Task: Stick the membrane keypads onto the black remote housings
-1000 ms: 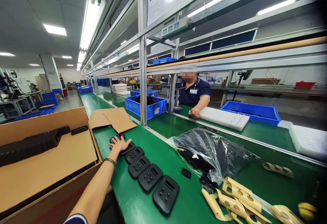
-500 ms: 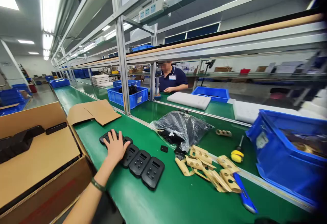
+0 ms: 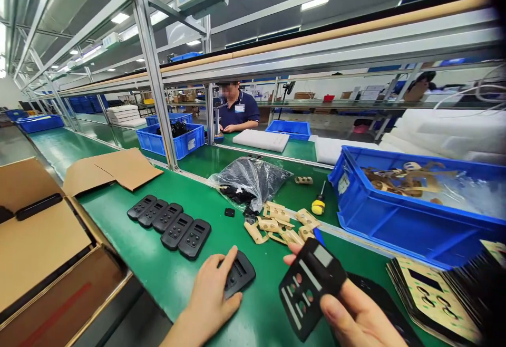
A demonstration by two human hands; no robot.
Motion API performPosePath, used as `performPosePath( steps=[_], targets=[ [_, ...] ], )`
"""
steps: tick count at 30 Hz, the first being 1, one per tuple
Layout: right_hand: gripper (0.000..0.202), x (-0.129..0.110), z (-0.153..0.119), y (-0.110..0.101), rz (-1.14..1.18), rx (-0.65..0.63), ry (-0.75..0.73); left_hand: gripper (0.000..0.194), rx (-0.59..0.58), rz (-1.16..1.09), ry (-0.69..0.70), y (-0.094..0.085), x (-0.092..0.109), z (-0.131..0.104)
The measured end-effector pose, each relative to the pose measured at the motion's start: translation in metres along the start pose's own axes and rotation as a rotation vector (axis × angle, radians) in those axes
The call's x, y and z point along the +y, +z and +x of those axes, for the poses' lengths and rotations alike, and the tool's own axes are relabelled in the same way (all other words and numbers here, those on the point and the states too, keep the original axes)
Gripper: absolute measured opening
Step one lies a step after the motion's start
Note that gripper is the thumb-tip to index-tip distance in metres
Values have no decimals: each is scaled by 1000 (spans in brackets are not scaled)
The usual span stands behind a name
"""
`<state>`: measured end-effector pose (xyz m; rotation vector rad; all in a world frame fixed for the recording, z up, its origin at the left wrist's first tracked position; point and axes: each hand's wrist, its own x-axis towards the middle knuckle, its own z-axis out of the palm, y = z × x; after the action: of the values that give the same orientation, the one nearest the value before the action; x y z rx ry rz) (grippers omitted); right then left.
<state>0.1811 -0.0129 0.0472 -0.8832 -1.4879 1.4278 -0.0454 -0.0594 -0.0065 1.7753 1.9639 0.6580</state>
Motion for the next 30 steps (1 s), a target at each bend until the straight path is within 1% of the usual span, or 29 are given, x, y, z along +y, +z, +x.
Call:
performPosePath(
  steps=[1,3,5,7,9,11,13,15,17,20,23,25,28,30],
  targets=[
    [57,-1,0,6,28,12,19,89,31,-67,-25,-1,0,-5],
    [61,-5,-3,18,119,45,81,94,66,-203,-62,-2,0,-14],
    [68,-10,-7,31,239,51,176,94,44,-360,-54,-1,0,-21],
    [75,-15,-9,41,340,43,257,86,-17,-589,-42,1,-2,-26],
    [77,-16,-10,47,382,35,298,75,-71,-853,-62,4,-3,-30],
    [75,-14,-8,49,396,37,319,66,-90,-1073,-107,7,-2,-32],
    [71,-11,-5,48,413,52,360,62,-85,-1203,-154,8,2,-34],
    [69,-8,-3,46,427,68,415,56,-79,-1295,-205,8,6,-35],
    [65,-6,-1,46,435,72,426,51,-82,-1381,-263,8,10,-36],
    [57,-3,2,46,428,34,366,52,-97,-1500,-372,8,15,-38],
    [48,2,3,46,326,-22,300,49,-83,-1587,-453,7,19,-42],
    [42,5,4,45,249,-50,258,49,-95,-1604,-448,5,22,-45],
    [39,9,5,42,196,-66,225,66,-144,-1591,-375,4,25,-48],
    [40,10,6,40,182,-60,216,70,-140,-1586,-357,4,26,-49]
  ],
)
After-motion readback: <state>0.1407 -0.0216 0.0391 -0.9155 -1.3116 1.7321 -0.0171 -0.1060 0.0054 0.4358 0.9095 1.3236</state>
